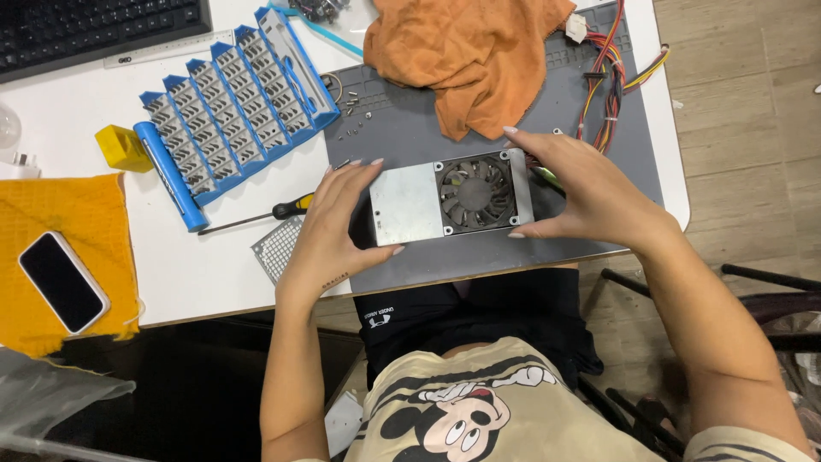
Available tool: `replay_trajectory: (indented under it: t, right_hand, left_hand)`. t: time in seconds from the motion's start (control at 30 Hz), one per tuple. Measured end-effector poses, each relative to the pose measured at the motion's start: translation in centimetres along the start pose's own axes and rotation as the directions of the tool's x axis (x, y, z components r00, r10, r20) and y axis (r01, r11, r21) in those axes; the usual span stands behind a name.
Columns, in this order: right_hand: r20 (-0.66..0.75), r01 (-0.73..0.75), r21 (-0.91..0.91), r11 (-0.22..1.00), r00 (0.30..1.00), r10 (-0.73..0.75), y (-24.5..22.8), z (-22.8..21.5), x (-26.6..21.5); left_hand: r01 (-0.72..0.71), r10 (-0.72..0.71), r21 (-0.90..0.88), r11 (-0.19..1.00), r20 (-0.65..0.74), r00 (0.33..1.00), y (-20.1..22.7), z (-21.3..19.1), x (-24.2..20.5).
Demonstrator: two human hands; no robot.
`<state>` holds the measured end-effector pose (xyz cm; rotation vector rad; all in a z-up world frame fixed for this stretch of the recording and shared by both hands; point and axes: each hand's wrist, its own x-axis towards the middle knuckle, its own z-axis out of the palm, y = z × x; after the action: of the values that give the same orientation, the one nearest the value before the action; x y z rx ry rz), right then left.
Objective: The person disassembles a computer power supply unit on a workbench. They use a screwdriver to remove screws from the casing, detach the metal cover, and then use tweezers to manipulate internal components and wires.
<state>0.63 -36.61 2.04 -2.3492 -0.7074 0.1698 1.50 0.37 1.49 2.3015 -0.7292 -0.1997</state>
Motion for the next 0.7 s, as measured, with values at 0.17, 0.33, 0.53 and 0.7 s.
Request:
replay_trajectory:
  t: [0.17,0.33,0.53,0.7]
  right_hand:
    - [-0.135,0.03,-0.034,0.999,0.99,-0.034,-0.2,-1.3,-2.2]
    - [-0.454,-0.07,0.073,0.995,0.886,0.096,-2.1,0.5,-5.9]
    - [-0.467,-0.153,0.086,0.985,0.867,0.175,-0.9,7.0,-8.0]
    - [-0.562,-0.164,-0.051,0.985,0.82,0.107,-0.9,10.5,-8.1]
  left_hand:
    - [-0.047,0.047,0.268,0.962,0.007,0.999,3.5,0.5,1.1]
    - [-0.174,0.162,0.305,0.936,0.063,0.985,7.0,2.5,4.1]
    - [-0.286,0.242,0.38,0.88,0.16,0.957,8.7,6.7,8.6]
    - [-0.223,0.162,0.311,0.924,0.21,0.964,9.0,7.6,10.8]
